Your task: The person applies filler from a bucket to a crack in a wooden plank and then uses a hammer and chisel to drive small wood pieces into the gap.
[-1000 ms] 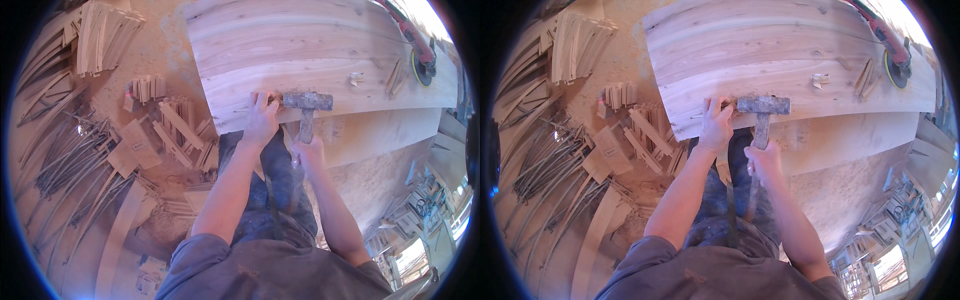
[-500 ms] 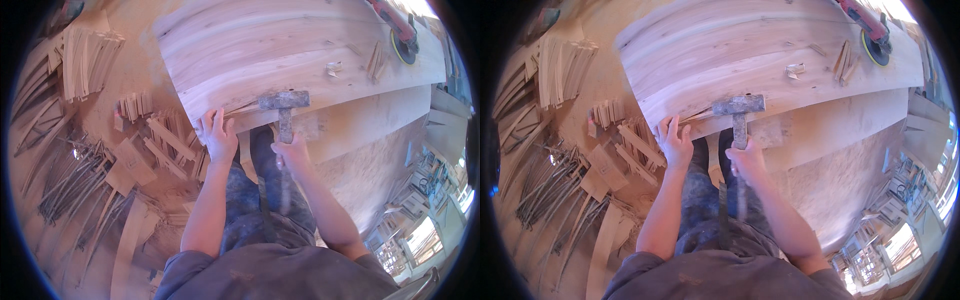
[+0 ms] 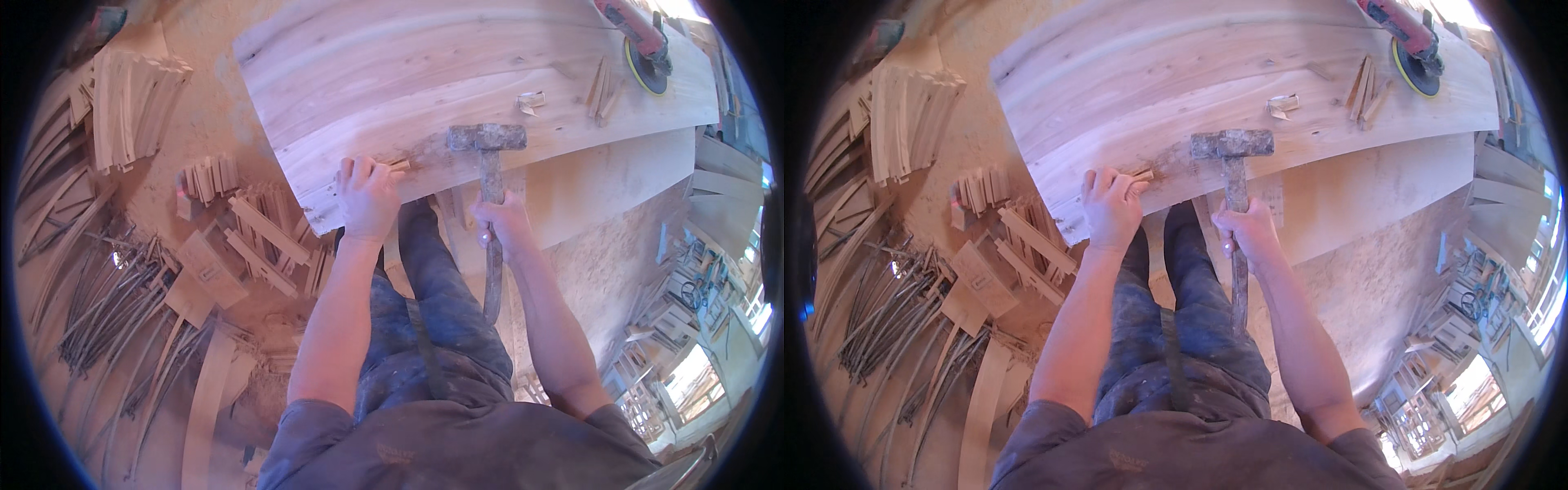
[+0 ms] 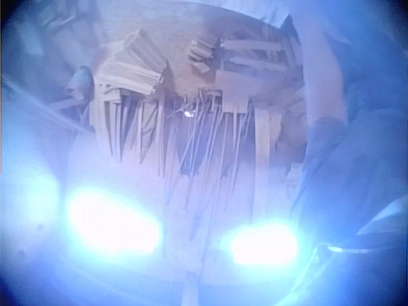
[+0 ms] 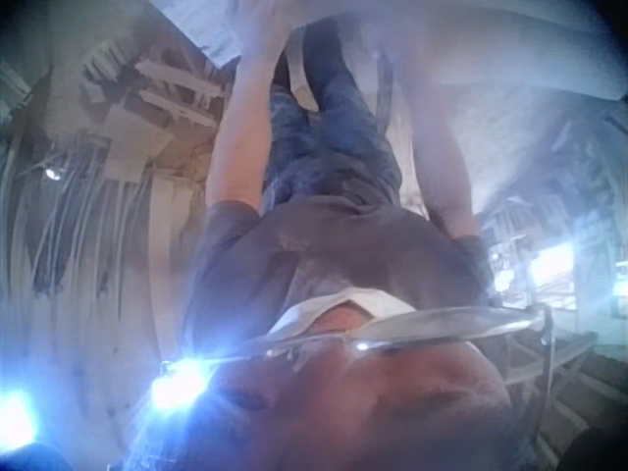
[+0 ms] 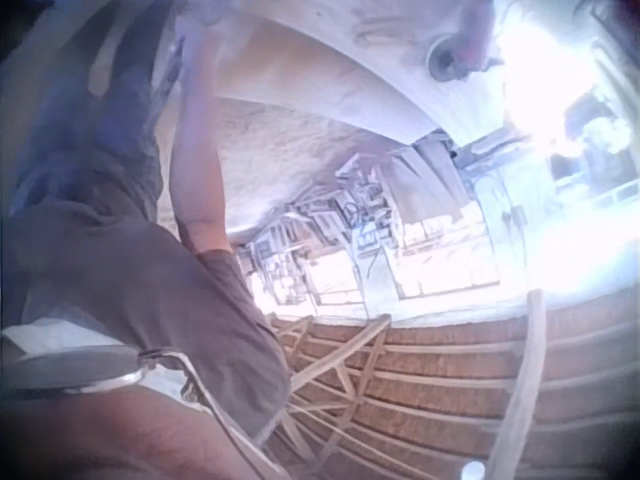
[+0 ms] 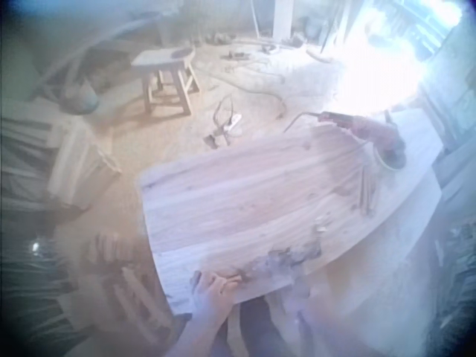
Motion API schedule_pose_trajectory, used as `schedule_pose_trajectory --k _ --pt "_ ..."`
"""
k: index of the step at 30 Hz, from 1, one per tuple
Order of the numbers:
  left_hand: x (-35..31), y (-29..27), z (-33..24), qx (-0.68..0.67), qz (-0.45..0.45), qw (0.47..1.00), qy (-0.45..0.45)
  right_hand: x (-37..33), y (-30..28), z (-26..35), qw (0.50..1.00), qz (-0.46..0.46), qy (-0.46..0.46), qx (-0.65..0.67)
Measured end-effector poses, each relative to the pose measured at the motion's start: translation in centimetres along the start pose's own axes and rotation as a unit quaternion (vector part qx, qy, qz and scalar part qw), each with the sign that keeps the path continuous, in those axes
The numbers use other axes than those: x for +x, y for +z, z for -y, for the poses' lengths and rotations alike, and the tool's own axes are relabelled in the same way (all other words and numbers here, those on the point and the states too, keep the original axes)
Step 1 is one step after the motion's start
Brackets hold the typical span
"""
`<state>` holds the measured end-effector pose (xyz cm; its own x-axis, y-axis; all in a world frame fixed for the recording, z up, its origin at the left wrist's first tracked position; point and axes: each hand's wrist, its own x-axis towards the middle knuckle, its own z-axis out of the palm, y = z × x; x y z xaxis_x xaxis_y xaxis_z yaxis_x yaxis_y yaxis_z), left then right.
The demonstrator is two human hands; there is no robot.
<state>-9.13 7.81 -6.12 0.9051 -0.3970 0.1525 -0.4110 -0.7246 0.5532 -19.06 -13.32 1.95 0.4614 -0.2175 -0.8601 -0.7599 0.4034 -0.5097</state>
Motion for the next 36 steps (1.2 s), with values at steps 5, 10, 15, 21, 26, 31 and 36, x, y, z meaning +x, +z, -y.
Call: schedule_pose_trajectory --k 5,10,15,21,26,31,36 --pt "1.4 -1.3 0.4 0.039 0.088 0.985 0.143 1.0 -2.3 -0.8 0.996 -0.003 -0.002 -0.087" --pt "2.7 -1.6 1.9 0.104 0.197 0.941 0.256 2.5 -4.5 0.7 0.924 -0.095 -0.080 -0.362" --pt "0.5 -4.0 1.6 -0.009 0.139 0.983 0.117 2.8 -6.3 -1.9 0.777 -0.301 -0.334 -0.441" --pt "-2.7 -5.6 8.3 0.114 -0.193 0.935 -0.274 1.1 4.1 -1.1 0.744 -0.114 -0.481 -0.449" --pt "1.0 -3.4 12.6 -0.148 -0.083 0.898 -0.405 4.4 10.3 0.4 0.662 0.002 -0.479 -0.576" --pt "2.9 -3.6 8.2 -0.068 -0.039 0.879 -0.471 6.9 9.9 1.4 0.566 0.064 -0.444 -0.691" --pt "2.9 -4.0 8.3 -0.076 -0.047 0.876 -0.473 7.9 10.1 3.3 0.479 0.149 -0.473 -0.724"
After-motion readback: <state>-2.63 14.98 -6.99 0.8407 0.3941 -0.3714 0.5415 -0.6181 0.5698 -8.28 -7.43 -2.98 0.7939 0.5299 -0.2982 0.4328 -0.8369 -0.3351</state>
